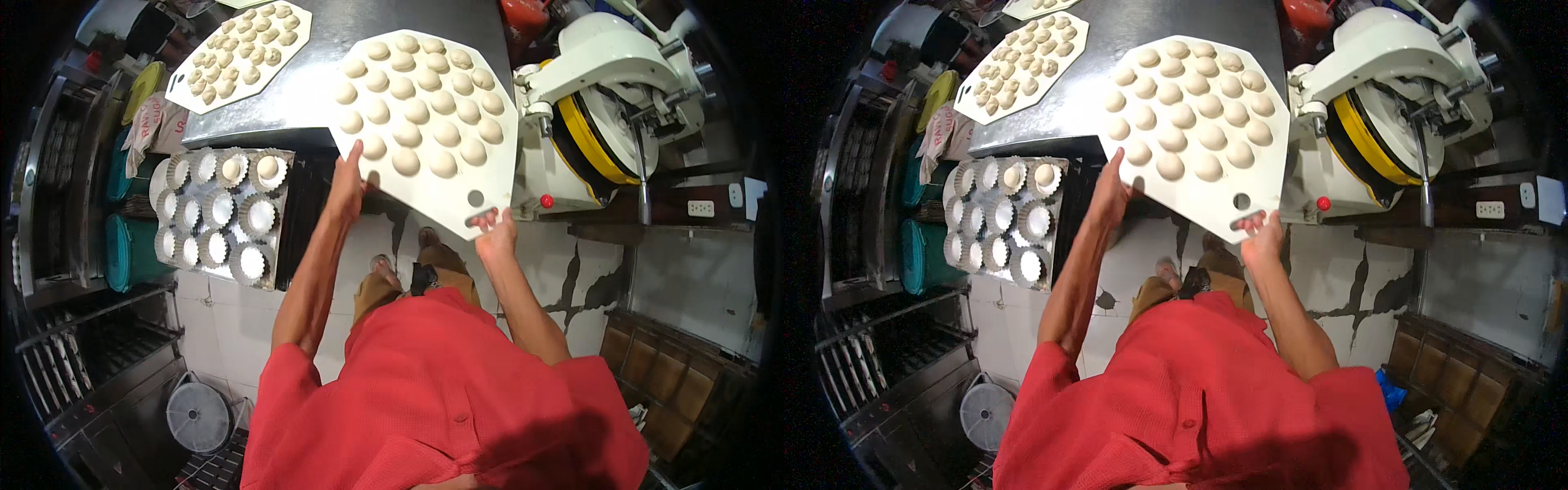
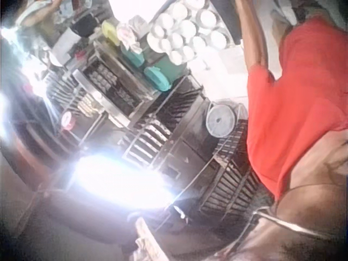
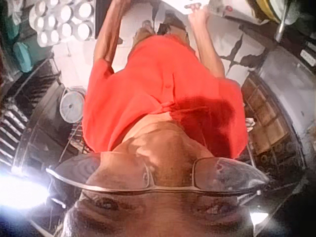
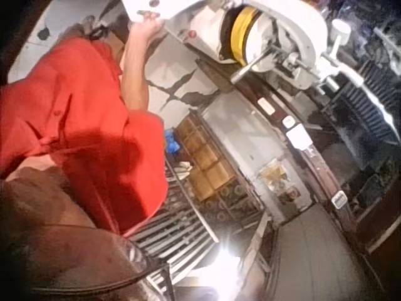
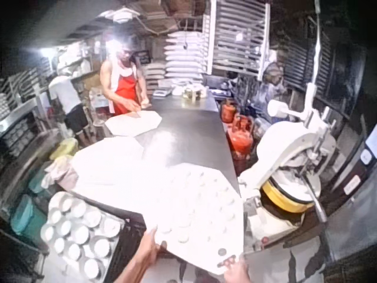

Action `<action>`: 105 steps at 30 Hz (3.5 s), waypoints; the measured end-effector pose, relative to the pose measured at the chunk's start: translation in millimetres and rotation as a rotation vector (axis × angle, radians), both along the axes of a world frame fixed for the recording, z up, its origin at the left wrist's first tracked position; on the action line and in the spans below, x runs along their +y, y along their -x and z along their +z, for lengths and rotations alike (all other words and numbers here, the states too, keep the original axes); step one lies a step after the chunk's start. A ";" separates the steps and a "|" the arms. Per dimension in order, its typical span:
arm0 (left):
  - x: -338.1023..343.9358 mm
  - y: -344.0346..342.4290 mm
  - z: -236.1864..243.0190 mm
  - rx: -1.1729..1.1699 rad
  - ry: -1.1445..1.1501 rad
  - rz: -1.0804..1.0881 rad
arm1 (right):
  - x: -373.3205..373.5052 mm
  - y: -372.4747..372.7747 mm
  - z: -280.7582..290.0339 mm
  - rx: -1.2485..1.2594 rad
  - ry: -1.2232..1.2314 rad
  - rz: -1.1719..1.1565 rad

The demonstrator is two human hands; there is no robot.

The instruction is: The person operates a dough divider machine to portion dough, then places the resulting dough balls into individual paper cups on a tray and puts the tray onto a rack.

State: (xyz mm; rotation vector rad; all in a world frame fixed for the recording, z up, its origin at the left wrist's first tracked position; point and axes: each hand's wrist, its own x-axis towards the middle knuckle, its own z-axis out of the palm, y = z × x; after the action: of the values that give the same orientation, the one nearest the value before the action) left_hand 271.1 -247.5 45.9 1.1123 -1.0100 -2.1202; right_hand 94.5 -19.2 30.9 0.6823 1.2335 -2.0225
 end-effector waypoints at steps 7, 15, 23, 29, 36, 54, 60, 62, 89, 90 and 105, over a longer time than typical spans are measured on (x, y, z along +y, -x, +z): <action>-74.2 12.5 0.1 -0.587 0.815 0.057 | -77.2 35.1 28.1 0.151 0.011 0.645; -155.4 72.2 -7.4 -0.657 1.026 0.022 | -268.8 115.3 68.3 1.656 -0.222 0.905; -153.8 102.5 22.0 -0.877 1.001 -0.174 | -386.9 150.3 49.3 1.787 -0.528 1.351; -180.5 71.7 28.2 -0.172 0.212 0.273 | -409.0 143.2 56.6 1.366 -0.281 1.500; -225.2 77.0 14.4 -0.829 0.567 0.003 | -413.5 136.6 50.8 1.432 -0.340 1.715; -49.1 -225.5 -5.5 -1.179 0.385 0.222 | -430.3 -278.7 54.7 1.567 0.466 2.089; -44.3 -261.6 9.7 -0.964 0.520 0.382 | -430.3 -347.2 11.1 2.051 0.325 2.166; -63.4 -293.6 12.8 -0.970 0.597 0.452 | -430.8 -337.3 13.9 1.954 0.312 2.133; -281.6 66.1 15.2 -0.936 1.138 0.022 | -468.9 79.7 39.7 2.063 -0.585 1.227; -283.5 77.6 12.7 -0.953 1.143 -0.047 | -465.4 78.6 43.7 1.982 -0.558 1.288; -391.1 150.8 -37.5 -0.735 0.719 -0.090 | -538.1 191.1 30.4 1.912 -0.596 1.505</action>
State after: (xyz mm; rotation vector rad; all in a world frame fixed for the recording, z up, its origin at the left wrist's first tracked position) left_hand 120.3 -638.6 8.4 1.4644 -1.9688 -1.1724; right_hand -96.6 -557.3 61.4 -1.9422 2.0521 -0.3904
